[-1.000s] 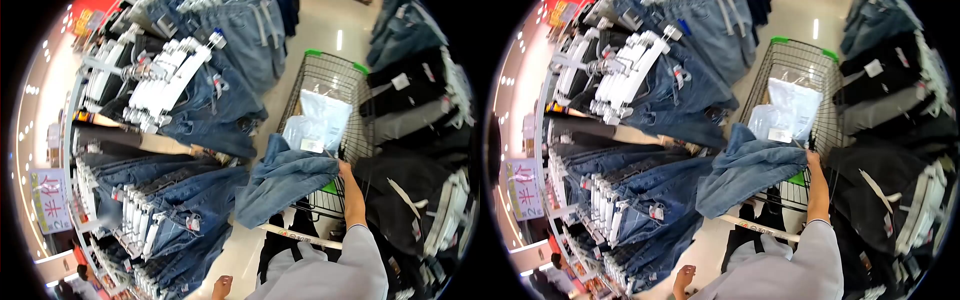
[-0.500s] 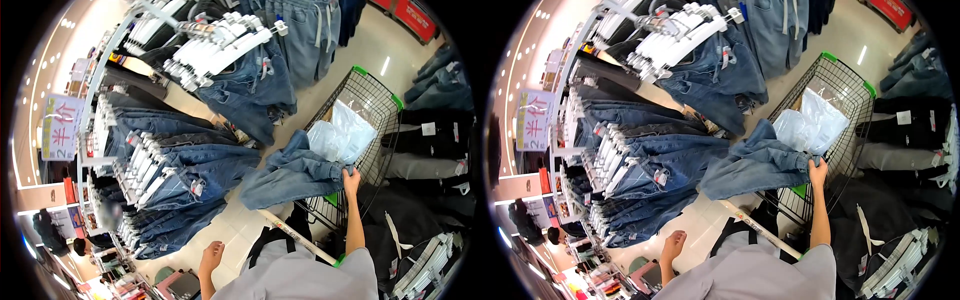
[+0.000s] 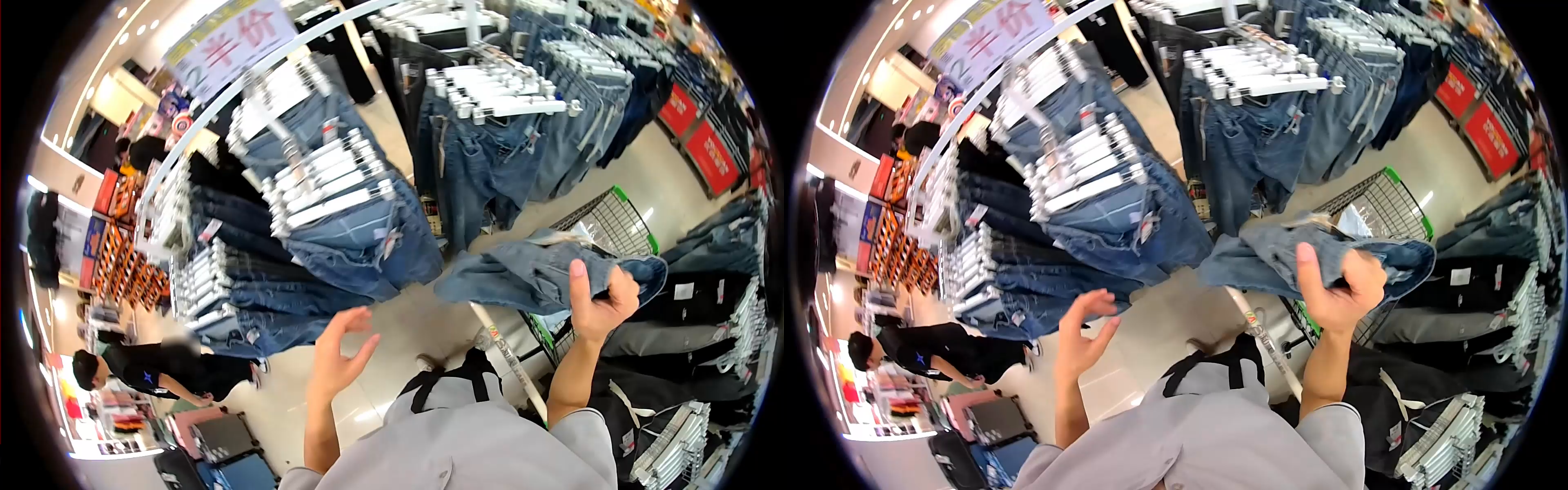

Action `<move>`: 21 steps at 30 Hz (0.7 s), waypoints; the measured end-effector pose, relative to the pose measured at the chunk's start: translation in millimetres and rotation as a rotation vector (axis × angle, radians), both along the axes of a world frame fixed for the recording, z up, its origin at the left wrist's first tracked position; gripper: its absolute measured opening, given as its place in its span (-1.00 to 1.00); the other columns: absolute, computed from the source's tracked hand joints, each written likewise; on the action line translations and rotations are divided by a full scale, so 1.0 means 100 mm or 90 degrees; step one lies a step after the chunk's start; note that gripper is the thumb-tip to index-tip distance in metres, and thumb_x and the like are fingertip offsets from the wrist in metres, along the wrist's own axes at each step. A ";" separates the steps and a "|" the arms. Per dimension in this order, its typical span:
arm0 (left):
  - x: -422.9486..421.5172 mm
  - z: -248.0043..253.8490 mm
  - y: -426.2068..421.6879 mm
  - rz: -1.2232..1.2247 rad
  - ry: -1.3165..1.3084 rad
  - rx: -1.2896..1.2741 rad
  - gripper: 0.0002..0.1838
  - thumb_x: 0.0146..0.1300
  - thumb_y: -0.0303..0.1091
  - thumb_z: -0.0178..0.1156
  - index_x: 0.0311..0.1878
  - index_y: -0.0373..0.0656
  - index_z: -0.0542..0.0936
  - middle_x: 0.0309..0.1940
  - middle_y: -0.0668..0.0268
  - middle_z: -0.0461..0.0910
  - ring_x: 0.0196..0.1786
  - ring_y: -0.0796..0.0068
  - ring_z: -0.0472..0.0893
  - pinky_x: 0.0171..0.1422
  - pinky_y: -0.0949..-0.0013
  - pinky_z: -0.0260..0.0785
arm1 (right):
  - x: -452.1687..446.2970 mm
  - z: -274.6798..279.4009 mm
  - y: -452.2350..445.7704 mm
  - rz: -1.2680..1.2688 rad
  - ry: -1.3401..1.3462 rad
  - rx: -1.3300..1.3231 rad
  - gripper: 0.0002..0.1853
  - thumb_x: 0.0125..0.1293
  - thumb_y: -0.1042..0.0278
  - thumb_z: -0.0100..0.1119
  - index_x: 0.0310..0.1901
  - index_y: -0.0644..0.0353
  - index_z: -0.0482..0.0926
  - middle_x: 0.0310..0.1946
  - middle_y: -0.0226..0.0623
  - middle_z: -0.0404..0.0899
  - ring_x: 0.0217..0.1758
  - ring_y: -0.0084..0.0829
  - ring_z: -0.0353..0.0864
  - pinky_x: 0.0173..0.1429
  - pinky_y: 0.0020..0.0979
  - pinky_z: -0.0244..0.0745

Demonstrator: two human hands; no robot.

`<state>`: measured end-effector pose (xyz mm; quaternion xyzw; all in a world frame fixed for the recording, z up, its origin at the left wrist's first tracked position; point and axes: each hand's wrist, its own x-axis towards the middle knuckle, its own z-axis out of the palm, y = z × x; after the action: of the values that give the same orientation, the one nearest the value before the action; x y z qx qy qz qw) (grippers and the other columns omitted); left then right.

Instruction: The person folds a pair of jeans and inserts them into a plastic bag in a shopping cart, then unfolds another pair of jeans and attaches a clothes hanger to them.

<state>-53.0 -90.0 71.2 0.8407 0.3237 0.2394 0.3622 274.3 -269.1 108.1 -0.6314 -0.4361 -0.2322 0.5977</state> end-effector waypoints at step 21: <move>-0.25 1.64 0.23 -0.122 -0.345 0.062 -0.60 0.08 -0.44 0.58 -0.03 -0.33 0.68 -0.21 0.28 0.78 -0.19 0.60 0.71 -0.04 0.42 0.58 | -2.09 1.71 1.26 0.467 -0.018 -0.041 -0.71 0.32 0.33 0.46 -0.49 0.29 0.63 -0.59 -0.53 0.56 -0.52 -0.80 0.43 -0.48 -0.61 0.27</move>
<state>-77.8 -66.7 234.9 0.7892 0.1223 0.4353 0.4157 65.4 -143.3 279.4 -0.4478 -0.6489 0.0026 0.6151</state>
